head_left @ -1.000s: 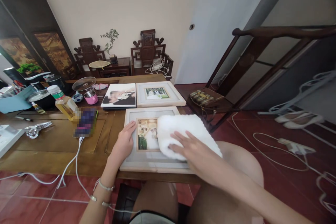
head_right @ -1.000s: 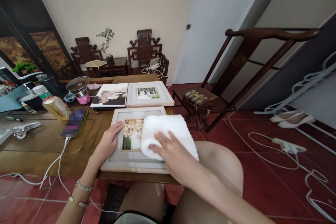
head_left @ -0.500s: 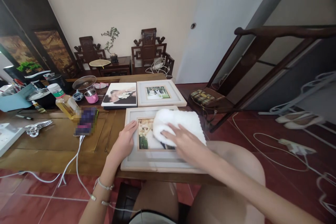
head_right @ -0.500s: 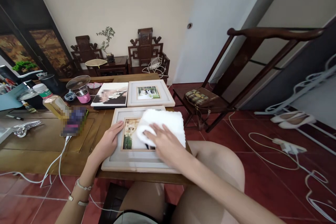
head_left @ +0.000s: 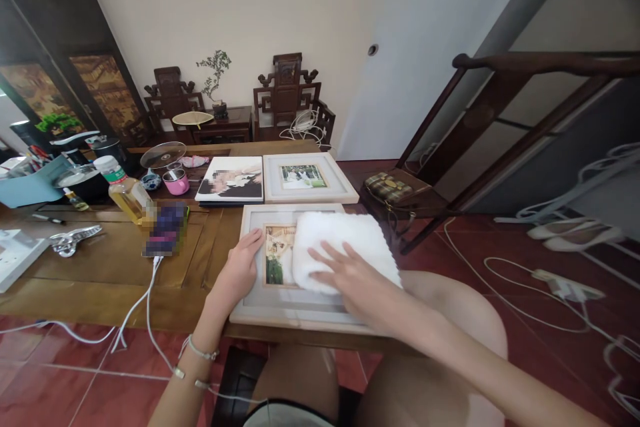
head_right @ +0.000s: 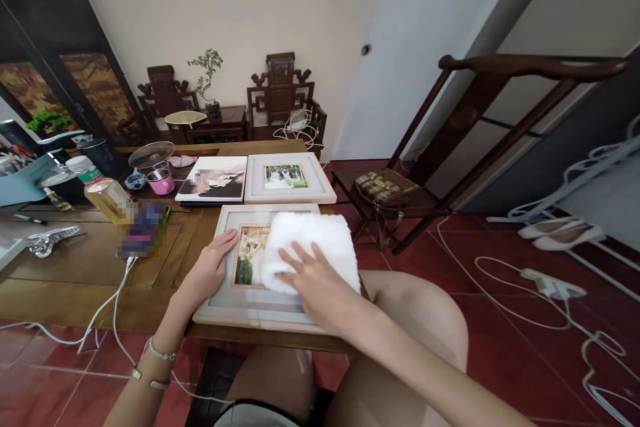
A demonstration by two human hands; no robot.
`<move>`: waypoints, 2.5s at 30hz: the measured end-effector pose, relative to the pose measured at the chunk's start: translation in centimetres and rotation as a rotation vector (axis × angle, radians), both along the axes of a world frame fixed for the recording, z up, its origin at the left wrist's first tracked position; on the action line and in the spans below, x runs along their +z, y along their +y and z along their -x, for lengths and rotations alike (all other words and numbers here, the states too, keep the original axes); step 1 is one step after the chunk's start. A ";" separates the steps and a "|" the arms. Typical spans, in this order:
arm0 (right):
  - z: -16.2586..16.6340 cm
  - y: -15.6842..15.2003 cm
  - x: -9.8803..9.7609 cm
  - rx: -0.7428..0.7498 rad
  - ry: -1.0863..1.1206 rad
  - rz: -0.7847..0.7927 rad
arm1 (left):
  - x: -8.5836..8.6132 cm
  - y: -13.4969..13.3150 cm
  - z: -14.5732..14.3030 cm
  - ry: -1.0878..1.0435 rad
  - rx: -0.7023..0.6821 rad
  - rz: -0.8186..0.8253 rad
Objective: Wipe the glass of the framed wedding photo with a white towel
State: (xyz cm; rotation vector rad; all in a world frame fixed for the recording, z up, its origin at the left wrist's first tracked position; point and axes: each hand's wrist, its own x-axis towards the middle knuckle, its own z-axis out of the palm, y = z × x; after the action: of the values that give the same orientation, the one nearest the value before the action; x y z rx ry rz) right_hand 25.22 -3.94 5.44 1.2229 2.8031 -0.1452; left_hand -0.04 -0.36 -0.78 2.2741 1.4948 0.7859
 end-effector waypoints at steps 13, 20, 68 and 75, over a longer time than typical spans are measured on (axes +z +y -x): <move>1.1 -1.9 0.0 0.016 0.126 0.036 | -0.1 0.0 0.2 0.001 -0.022 -0.006; 0.6 8.4 -1.8 -0.097 0.134 -0.282 | 0.5 -0.1 0.0 0.030 -0.018 0.007; 4.3 -5.9 3.7 0.148 0.205 0.403 | 0.4 -0.3 -0.2 -0.010 0.009 0.007; 4.5 1.7 -1.3 -0.017 0.201 0.039 | 0.5 -0.3 -0.1 -0.018 -0.018 0.003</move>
State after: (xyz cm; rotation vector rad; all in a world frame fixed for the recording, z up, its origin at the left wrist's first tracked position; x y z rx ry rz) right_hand 20.74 -2.25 4.11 1.2911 2.9421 -0.3404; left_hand 0.11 -0.65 -0.31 2.2689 1.4651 0.7960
